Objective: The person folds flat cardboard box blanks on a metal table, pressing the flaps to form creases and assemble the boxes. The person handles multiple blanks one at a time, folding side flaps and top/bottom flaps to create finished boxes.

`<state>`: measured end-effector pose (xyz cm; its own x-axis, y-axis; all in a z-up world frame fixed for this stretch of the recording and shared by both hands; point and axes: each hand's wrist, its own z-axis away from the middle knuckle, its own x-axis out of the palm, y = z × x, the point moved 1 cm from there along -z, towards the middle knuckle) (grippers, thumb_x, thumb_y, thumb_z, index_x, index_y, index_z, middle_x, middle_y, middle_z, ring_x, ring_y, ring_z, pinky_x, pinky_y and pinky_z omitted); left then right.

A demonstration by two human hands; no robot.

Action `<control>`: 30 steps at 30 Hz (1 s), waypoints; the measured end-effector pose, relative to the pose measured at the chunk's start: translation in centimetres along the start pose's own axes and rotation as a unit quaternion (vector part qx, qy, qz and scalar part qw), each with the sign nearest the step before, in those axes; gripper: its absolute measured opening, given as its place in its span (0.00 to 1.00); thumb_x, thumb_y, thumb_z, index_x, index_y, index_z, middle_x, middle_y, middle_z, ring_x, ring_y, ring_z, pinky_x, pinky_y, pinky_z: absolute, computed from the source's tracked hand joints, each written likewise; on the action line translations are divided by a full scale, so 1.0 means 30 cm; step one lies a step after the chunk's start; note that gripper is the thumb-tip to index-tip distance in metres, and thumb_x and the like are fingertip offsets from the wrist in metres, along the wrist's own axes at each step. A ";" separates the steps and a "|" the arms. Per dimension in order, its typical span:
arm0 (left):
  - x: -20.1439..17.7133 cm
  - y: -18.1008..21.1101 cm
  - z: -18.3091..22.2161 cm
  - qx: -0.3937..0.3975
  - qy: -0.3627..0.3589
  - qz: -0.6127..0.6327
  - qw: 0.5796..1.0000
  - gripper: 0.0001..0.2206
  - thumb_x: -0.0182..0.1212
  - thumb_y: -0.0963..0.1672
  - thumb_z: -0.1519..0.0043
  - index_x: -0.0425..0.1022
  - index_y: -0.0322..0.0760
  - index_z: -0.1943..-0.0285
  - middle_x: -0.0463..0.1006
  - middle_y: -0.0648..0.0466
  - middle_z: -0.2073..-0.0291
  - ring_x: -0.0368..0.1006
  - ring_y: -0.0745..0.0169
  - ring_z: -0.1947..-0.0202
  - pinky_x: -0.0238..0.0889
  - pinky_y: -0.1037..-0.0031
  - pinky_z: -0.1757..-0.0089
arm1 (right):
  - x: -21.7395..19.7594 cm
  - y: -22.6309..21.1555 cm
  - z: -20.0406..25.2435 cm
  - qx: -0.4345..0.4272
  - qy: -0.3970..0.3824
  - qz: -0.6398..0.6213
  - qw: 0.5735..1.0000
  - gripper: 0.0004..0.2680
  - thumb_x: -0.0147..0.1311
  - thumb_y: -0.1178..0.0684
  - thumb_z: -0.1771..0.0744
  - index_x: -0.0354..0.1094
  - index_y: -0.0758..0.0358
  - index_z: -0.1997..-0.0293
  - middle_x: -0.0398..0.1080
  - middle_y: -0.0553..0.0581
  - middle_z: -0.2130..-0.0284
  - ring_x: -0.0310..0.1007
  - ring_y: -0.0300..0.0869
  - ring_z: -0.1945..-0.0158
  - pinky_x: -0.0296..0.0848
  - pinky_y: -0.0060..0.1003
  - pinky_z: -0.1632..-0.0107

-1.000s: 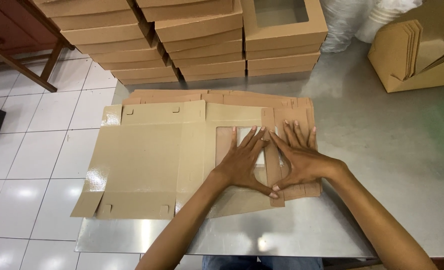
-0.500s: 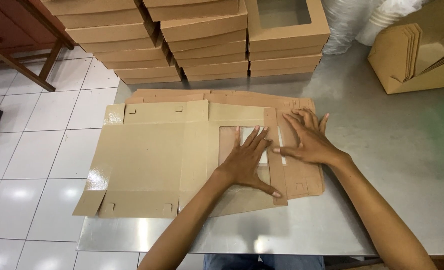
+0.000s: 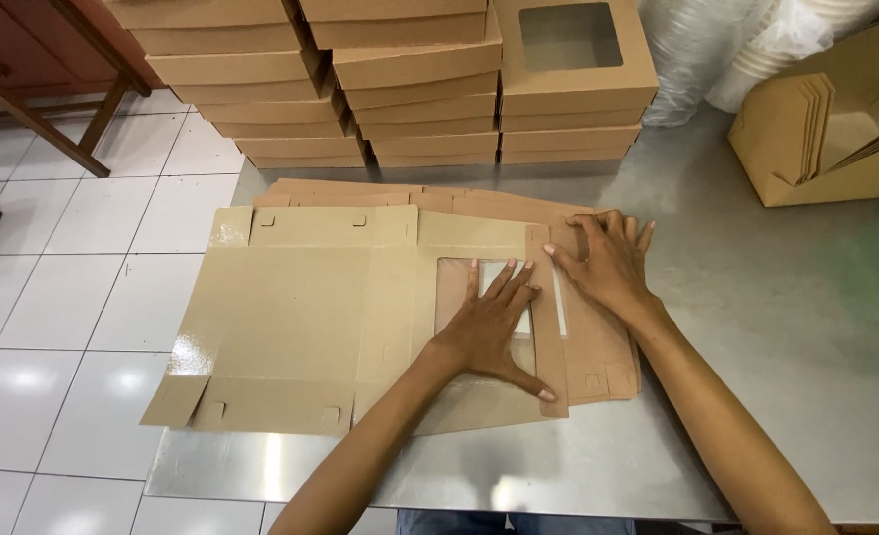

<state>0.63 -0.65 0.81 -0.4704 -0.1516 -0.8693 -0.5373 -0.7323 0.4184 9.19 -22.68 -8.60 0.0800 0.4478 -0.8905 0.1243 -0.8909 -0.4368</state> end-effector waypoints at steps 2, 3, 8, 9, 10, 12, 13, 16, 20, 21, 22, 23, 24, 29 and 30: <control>0.002 -0.001 -0.003 0.000 -0.004 -0.004 1.000 0.59 0.59 0.70 0.67 0.53 0.38 0.29 0.43 0.40 0.22 0.32 0.42 0.21 0.11 0.35 0.33 | -0.006 -0.003 0.007 0.004 0.006 0.007 1.000 0.19 0.55 0.37 0.33 0.64 0.52 0.39 0.59 0.58 0.51 0.52 0.55 0.38 0.21 0.72 0.34; 0.003 -0.002 -0.002 0.000 -0.005 0.001 1.000 0.59 0.58 0.70 0.67 0.53 0.38 0.30 0.43 0.40 0.22 0.32 0.41 0.21 0.10 0.35 0.33 | -0.016 -0.010 0.014 0.005 -0.012 0.006 1.000 0.21 0.57 0.37 0.34 0.64 0.53 0.37 0.58 0.60 0.48 0.51 0.57 0.37 0.18 0.74 0.35; 0.000 0.007 0.000 -0.002 -0.008 0.001 1.000 0.59 0.58 0.70 0.66 0.53 0.38 0.29 0.42 0.41 0.22 0.31 0.43 0.21 0.11 0.35 0.32 | -0.062 -0.028 0.058 0.005 -0.070 -0.003 0.998 0.27 0.63 0.38 0.37 0.59 0.52 0.32 0.53 0.64 0.40 0.43 0.63 0.30 0.12 0.77 0.35; -0.010 0.012 0.004 -0.004 -0.012 -0.003 1.000 0.59 0.58 0.70 0.66 0.52 0.38 0.28 0.42 0.41 0.22 0.31 0.43 0.21 0.11 0.36 0.32 | -0.080 -0.038 0.063 0.007 -0.094 -0.006 0.996 0.32 0.65 0.36 0.39 0.55 0.52 0.30 0.49 0.68 0.36 0.36 0.66 0.28 0.10 0.77 0.35; -0.019 0.018 0.009 -0.006 -0.016 -0.008 1.000 0.60 0.57 0.71 0.66 0.52 0.38 0.27 0.41 0.42 0.21 0.30 0.43 0.21 0.12 0.36 0.32 | -0.098 -0.049 0.068 0.008 -0.117 -0.010 0.993 0.36 0.68 0.34 0.41 0.52 0.51 0.28 0.44 0.72 0.32 0.29 0.68 0.25 0.07 0.77 0.36; -0.004 0.007 -0.001 -0.008 -0.017 -0.010 1.000 0.60 0.58 0.71 0.66 0.52 0.38 0.27 0.41 0.42 0.21 0.30 0.44 0.21 0.12 0.36 0.32 | -0.128 -0.073 0.086 0.012 -0.135 -0.006 0.991 0.39 0.70 0.36 0.43 0.49 0.52 0.27 0.39 0.74 0.30 0.24 0.70 0.25 0.07 0.77 0.36; 0.004 0.002 -0.006 -0.011 -0.018 -0.012 1.000 0.60 0.58 0.71 0.66 0.51 0.39 0.27 0.41 0.42 0.21 0.30 0.44 0.21 0.13 0.36 0.32 | -0.143 -0.084 0.095 0.015 -0.153 -0.003 0.988 0.41 0.72 0.37 0.44 0.47 0.52 0.26 0.35 0.77 0.29 0.20 0.71 0.25 0.07 0.77 0.36; 0.002 0.006 0.000 -0.014 -0.011 -0.006 1.000 0.60 0.58 0.70 0.66 0.52 0.39 0.28 0.41 0.43 0.21 0.30 0.45 0.21 0.13 0.36 0.31 | -0.118 -0.045 0.096 0.013 -0.207 0.020 0.978 0.47 0.73 0.34 0.45 0.38 0.50 0.23 0.25 0.77 0.27 0.12 0.70 0.25 0.04 0.73 0.36; 0.008 0.009 -0.005 -0.013 -0.013 -0.003 1.000 0.59 0.59 0.70 0.66 0.52 0.39 0.28 0.42 0.42 0.22 0.30 0.45 0.21 0.10 0.36 0.32 | -0.125 -0.074 0.117 -0.009 -0.238 0.007 0.971 0.49 0.72 0.32 0.45 0.34 0.50 0.22 0.21 0.78 0.27 0.08 0.71 0.26 -0.01 0.73 0.39; 0.008 0.009 -0.005 -0.013 -0.010 -0.002 1.000 0.59 0.59 0.70 0.66 0.52 0.39 0.28 0.42 0.42 0.21 0.30 0.45 0.21 0.10 0.36 0.32 | -0.123 -0.078 0.124 -0.023 -0.253 0.014 0.967 0.49 0.73 0.31 0.45 0.33 0.50 0.22 0.19 0.78 0.27 0.07 0.71 0.26 -0.02 0.73 0.40; 0.008 0.009 -0.005 -0.013 -0.007 -0.001 1.000 0.59 0.59 0.70 0.66 0.52 0.39 0.28 0.42 0.43 0.21 0.30 0.45 0.21 0.11 0.36 0.32 | -0.121 -0.082 0.131 -0.037 -0.267 0.022 0.963 0.50 0.73 0.30 0.45 0.32 0.51 0.22 0.18 0.78 0.27 0.06 0.71 0.26 -0.03 0.73 0.41; 0.008 0.009 -0.006 -0.013 -0.007 -0.001 1.000 0.59 0.59 0.70 0.66 0.52 0.39 0.28 0.42 0.43 0.21 0.30 0.45 0.21 0.11 0.36 0.32 | -0.122 -0.083 0.132 -0.036 -0.266 0.022 0.963 0.50 0.73 0.30 0.45 0.32 0.51 0.22 0.18 0.78 0.27 0.06 0.71 0.26 -0.03 0.73 0.41; 0.008 0.010 -0.006 -0.014 -0.008 -0.003 1.000 0.59 0.59 0.70 0.66 0.52 0.39 0.28 0.42 0.43 0.22 0.30 0.45 0.21 0.11 0.36 0.32 | -0.121 -0.083 0.133 -0.038 -0.279 0.024 0.959 0.52 0.73 0.28 0.46 0.31 0.51 0.22 0.18 0.78 0.27 0.06 0.71 0.26 -0.03 0.72 0.41; 0.002 0.011 0.003 -0.008 -0.004 0.006 1.000 0.57 0.62 0.69 0.65 0.52 0.39 0.30 0.42 0.42 0.22 0.31 0.45 0.21 0.11 0.36 0.32 | -0.161 -0.137 0.157 -0.043 -0.325 0.020 0.945 0.58 0.75 0.25 0.50 0.23 0.48 0.21 0.14 0.74 0.27 0.02 0.68 0.27 -0.05 0.69 0.41; 0.002 0.008 0.006 0.000 0.003 0.032 0.999 0.56 0.64 0.68 0.65 0.53 0.39 0.31 0.42 0.40 0.22 0.32 0.43 0.21 0.10 0.36 0.32 | -0.172 -0.152 0.165 -0.048 -0.341 0.018 0.939 0.59 0.76 0.26 0.51 0.23 0.48 0.21 0.14 0.75 0.27 0.03 0.68 0.27 -0.05 0.69 0.40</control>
<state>0.36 -0.71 0.90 -0.4991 -0.2029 -0.8424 -0.5059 -0.7211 0.4734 3.31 -21.29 -2.65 -0.5622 0.2351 -0.7929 0.2247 -0.8793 -0.4201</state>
